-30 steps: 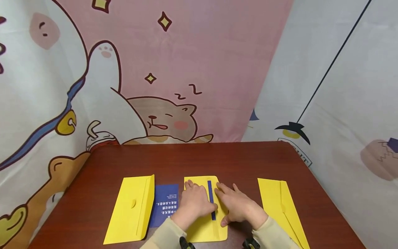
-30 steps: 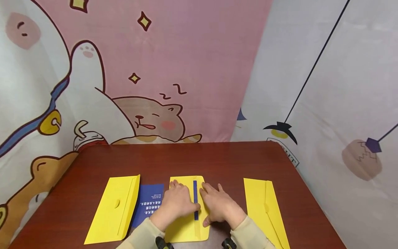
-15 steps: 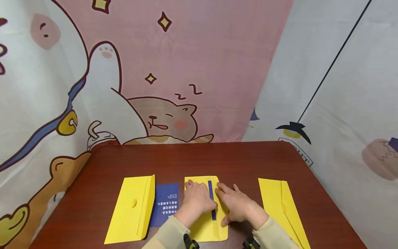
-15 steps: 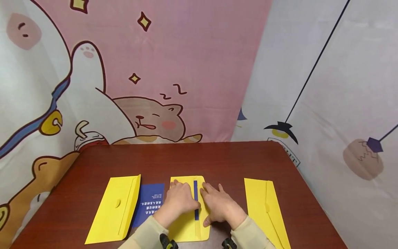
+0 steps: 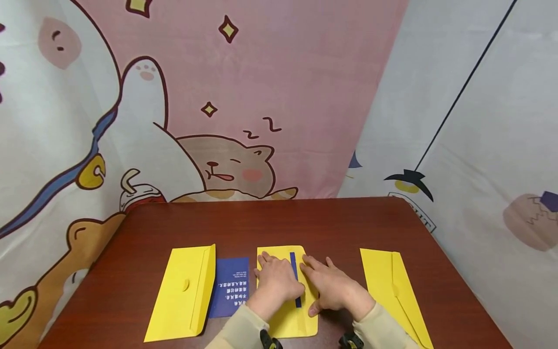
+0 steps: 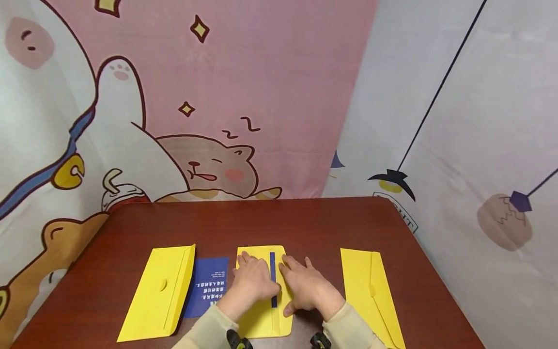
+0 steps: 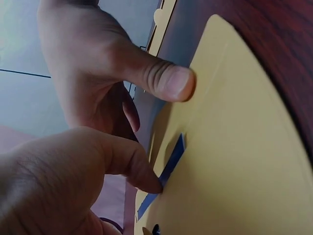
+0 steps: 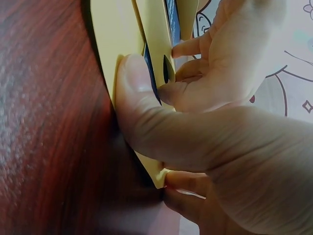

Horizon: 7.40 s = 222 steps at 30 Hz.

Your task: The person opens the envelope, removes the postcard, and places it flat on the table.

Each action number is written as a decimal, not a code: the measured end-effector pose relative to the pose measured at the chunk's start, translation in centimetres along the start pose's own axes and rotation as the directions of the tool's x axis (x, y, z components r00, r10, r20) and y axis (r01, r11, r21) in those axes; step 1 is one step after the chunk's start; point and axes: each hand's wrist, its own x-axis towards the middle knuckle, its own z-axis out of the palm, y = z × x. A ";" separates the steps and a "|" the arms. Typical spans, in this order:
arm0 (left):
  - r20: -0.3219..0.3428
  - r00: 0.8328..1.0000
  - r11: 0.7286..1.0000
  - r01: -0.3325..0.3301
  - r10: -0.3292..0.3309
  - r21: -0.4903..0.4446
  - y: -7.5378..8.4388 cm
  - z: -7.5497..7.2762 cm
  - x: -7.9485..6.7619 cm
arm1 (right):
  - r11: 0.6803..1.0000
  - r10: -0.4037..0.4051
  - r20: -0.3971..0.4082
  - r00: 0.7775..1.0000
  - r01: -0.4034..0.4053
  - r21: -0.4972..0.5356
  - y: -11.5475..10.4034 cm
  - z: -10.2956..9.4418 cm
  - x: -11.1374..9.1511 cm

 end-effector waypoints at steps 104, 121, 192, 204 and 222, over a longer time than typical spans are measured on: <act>-0.033 0.990 0.977 -0.143 0.140 -0.158 -2.0 -0.8 0.1 | 0.998 -0.053 0.010 0.999 0.053 -0.018 0.1 0.8 -1.3; -0.041 0.992 0.982 -0.127 0.122 -0.142 -2.1 -0.6 0.1 | 0.997 -0.004 0.071 0.997 -0.001 0.073 0.7 0.6 -1.5; -0.062 0.989 0.984 -0.142 0.136 -0.108 -2.1 -0.4 -0.1 | 0.501 0.275 -0.233 0.933 0.068 0.863 2.7 0.8 -1.6; -0.071 0.988 0.980 -0.148 0.139 -0.132 -2.3 -0.5 -0.1 | 0.119 0.139 -0.032 0.990 0.015 0.993 2.8 2.4 -0.7; -0.072 0.989 0.978 -0.140 0.130 -0.152 -2.2 -0.7 -0.1 | 0.079 0.163 -0.042 0.986 0.029 0.996 4.6 2.4 -2.1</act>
